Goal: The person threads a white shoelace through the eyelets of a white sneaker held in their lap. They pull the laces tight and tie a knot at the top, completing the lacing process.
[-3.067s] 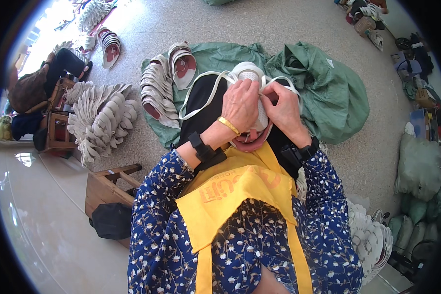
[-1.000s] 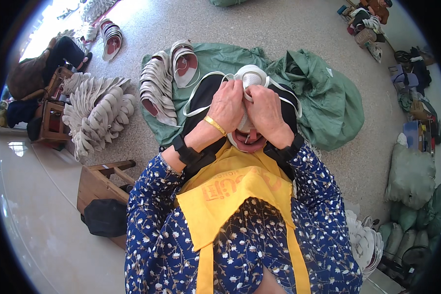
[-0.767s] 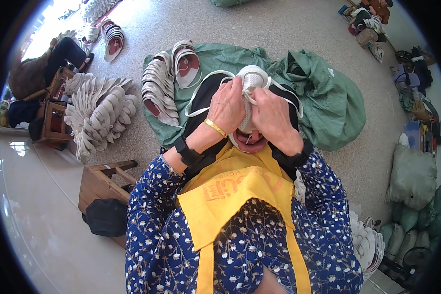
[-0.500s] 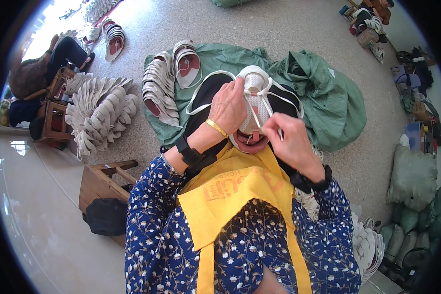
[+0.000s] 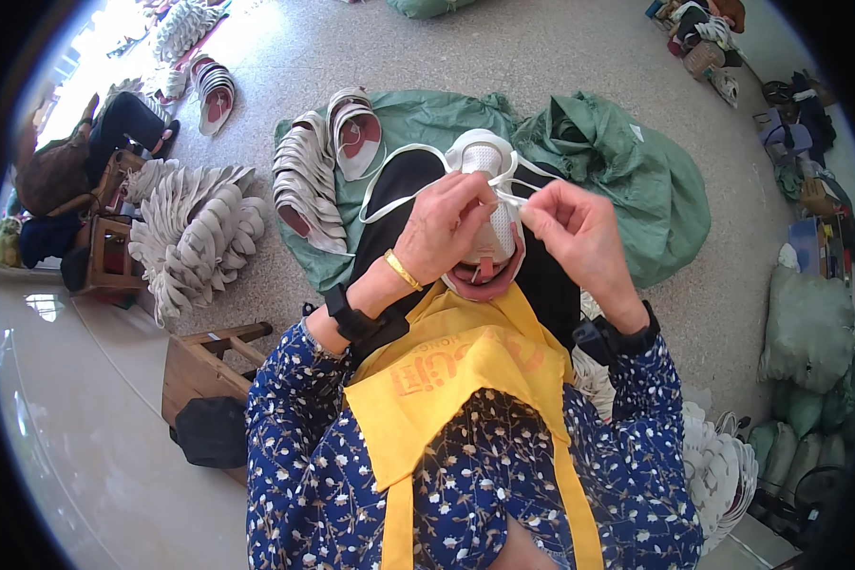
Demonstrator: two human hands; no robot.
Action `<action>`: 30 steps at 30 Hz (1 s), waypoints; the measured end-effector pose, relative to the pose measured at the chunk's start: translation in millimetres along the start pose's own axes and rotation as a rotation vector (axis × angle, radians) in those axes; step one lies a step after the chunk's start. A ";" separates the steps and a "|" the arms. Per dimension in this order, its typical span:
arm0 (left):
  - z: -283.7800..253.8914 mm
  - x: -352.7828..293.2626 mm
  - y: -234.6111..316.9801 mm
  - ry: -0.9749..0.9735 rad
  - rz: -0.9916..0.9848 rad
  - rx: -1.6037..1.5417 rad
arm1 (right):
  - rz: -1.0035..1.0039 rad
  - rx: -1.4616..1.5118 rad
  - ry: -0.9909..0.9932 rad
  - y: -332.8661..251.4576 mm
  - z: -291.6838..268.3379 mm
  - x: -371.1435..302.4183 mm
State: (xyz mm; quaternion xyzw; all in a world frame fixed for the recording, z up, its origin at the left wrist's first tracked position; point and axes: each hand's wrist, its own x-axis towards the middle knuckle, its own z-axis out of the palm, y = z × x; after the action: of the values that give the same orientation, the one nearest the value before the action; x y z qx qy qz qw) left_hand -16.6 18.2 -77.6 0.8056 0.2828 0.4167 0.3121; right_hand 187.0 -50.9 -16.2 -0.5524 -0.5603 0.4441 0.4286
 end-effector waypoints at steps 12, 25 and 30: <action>-7.1 14.5 -2.3 -0.047 -0.375 -0.564 | -0.094 0.211 0.008 4.0 -10.2 52.7; 3.2 20.8 0.8 -0.024 -0.496 -0.900 | -0.088 0.109 -0.024 -3.2 6.8 74.4; 5.4 22.8 -6.2 0.029 -0.584 -1.055 | -0.046 0.249 0.011 0.2 2.9 72.2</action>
State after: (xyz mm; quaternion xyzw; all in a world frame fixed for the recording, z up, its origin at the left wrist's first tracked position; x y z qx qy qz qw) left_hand -2.0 37.0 -73.3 0.4253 0.2514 0.4087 0.7674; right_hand 182.6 21.2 -17.9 -0.4844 -0.5110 0.4971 0.5071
